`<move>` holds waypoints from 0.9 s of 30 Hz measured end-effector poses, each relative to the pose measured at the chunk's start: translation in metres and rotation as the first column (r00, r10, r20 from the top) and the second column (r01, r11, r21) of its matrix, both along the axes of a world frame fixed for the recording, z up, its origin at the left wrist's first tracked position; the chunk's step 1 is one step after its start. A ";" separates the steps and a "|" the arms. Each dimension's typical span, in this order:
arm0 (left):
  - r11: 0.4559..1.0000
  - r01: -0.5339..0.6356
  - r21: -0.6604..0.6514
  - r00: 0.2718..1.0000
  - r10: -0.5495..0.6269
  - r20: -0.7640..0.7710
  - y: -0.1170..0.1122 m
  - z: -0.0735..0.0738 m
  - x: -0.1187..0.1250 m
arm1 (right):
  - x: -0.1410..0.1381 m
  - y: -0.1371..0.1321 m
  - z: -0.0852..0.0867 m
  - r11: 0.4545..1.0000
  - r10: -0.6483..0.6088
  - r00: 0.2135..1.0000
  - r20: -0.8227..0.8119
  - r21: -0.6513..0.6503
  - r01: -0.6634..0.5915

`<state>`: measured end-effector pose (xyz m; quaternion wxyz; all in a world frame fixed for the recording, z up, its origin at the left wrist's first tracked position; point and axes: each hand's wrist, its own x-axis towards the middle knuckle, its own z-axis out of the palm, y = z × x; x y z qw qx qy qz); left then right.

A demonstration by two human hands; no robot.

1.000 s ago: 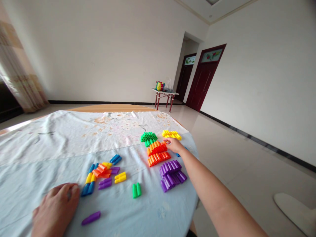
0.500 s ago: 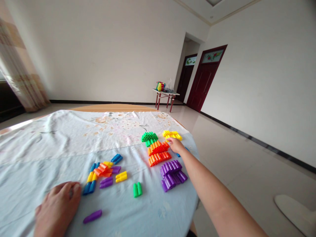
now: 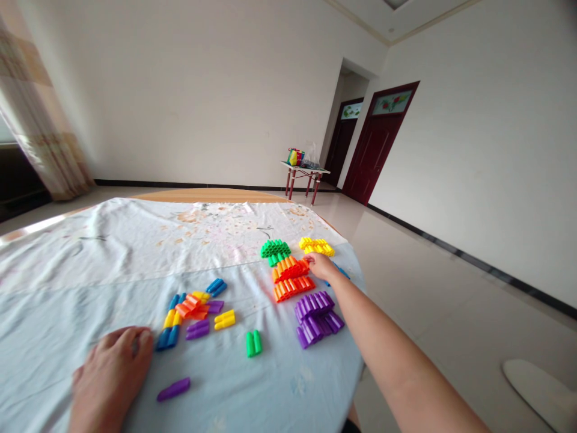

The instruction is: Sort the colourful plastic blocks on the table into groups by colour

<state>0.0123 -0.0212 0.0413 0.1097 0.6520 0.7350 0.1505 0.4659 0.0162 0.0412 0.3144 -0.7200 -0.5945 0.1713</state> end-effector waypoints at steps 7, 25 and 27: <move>1.000 0.006 -0.005 1.000 -0.006 -0.018 0.000 -0.001 0.000 | -0.003 -0.003 0.005 0.998 -0.060 0.998 0.011 -0.006 0.060; 1.000 0.006 0.001 1.000 -0.006 -0.012 0.002 -0.006 -0.002 | 0.005 0.009 -0.008 0.997 -0.079 0.994 -0.073 -0.024 0.078; 1.000 0.008 0.000 1.000 -0.008 -0.019 0.003 -0.006 -0.003 | 0.006 0.014 -0.011 0.997 -0.073 0.991 -0.111 -0.025 0.071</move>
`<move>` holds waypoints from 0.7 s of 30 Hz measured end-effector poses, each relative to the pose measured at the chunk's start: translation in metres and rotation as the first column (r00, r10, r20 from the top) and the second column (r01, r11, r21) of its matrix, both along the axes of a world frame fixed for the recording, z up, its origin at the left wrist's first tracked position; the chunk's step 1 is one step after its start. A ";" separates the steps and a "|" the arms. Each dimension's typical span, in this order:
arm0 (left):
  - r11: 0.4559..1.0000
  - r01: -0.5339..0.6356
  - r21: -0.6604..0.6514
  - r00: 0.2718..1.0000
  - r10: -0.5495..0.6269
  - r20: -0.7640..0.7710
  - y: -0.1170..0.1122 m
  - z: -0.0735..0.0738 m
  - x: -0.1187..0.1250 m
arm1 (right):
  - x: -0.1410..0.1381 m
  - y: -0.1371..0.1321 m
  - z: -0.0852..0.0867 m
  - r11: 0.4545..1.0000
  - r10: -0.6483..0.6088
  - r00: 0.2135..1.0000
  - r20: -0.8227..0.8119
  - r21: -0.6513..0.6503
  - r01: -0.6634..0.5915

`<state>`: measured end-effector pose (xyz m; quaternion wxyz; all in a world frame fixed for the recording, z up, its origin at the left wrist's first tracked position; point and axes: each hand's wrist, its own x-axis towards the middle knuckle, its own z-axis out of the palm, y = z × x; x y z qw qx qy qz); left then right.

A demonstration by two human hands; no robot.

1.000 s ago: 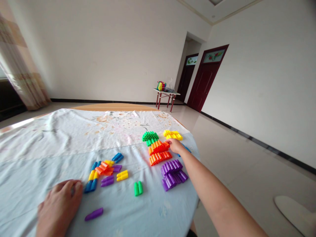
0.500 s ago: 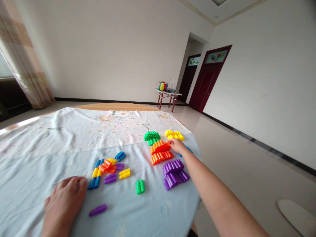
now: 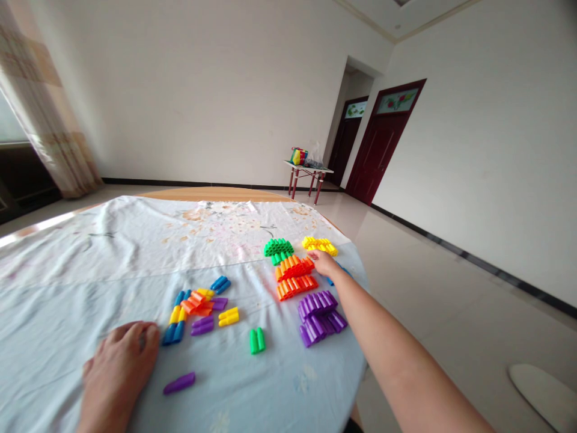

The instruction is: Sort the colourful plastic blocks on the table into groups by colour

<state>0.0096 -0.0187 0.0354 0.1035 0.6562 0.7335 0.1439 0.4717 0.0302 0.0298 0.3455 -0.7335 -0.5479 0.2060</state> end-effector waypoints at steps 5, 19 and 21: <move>1.000 0.001 0.001 1.000 -0.001 -0.007 -0.001 0.002 0.001 | 0.000 0.006 -0.004 0.999 0.042 0.996 -0.078 -0.016 -0.044; 1.000 -0.006 -0.015 1.000 0.006 -0.006 -0.002 0.005 0.003 | -0.006 -0.005 0.012 0.989 0.123 0.982 -0.145 -0.065 -0.133; 1.000 -0.007 -0.015 1.000 0.007 -0.001 -0.002 0.005 0.003 | -0.008 -0.006 0.014 0.991 0.109 0.984 -0.143 -0.060 -0.118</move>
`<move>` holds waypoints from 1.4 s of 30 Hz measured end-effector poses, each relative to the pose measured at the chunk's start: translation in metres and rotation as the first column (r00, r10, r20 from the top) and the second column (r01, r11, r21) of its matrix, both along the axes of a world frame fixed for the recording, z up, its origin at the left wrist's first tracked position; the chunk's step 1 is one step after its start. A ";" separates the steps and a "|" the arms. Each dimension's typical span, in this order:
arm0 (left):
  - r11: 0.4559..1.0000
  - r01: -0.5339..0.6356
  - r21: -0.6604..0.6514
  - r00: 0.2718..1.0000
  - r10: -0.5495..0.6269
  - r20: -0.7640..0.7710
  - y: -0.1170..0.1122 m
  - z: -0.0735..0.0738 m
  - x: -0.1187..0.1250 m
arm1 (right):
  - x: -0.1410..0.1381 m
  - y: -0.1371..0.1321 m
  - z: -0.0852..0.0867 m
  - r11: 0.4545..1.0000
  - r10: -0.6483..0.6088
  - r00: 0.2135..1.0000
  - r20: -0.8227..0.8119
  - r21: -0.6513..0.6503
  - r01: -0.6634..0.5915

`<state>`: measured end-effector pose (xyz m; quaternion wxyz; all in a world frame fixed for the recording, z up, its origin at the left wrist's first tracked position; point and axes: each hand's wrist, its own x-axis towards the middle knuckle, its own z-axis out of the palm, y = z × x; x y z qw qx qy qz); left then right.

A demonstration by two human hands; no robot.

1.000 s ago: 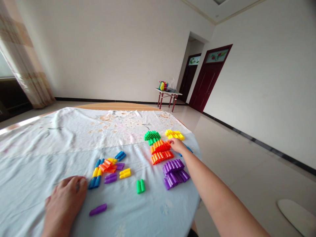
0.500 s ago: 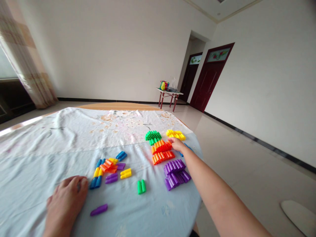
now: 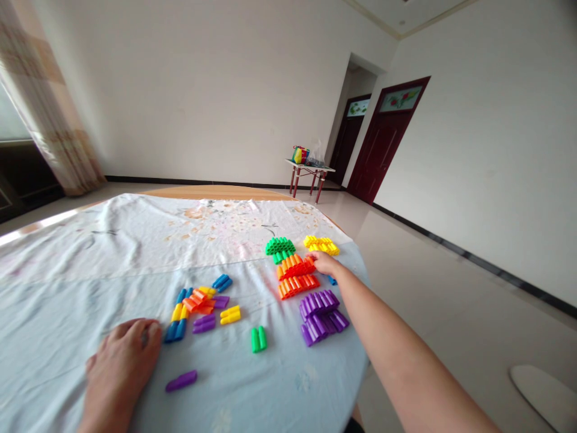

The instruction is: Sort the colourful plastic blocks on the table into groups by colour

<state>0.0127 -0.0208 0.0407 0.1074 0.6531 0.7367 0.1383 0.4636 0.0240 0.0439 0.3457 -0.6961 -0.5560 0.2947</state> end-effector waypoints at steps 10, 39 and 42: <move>0.998 -0.001 0.069 0.999 -0.002 0.045 0.000 -0.004 -0.001 | -0.005 -0.009 0.027 0.966 -0.152 0.988 0.033 0.214 0.142; 0.995 0.017 0.099 0.994 -0.028 0.101 -0.005 0.001 -0.001 | -0.209 -0.080 -0.008 0.912 0.187 0.862 0.471 0.244 -0.331; 0.995 0.008 0.098 0.995 -0.017 0.095 -0.006 0.001 0.000 | -0.205 -0.083 -0.010 0.917 0.182 0.865 0.468 0.236 -0.320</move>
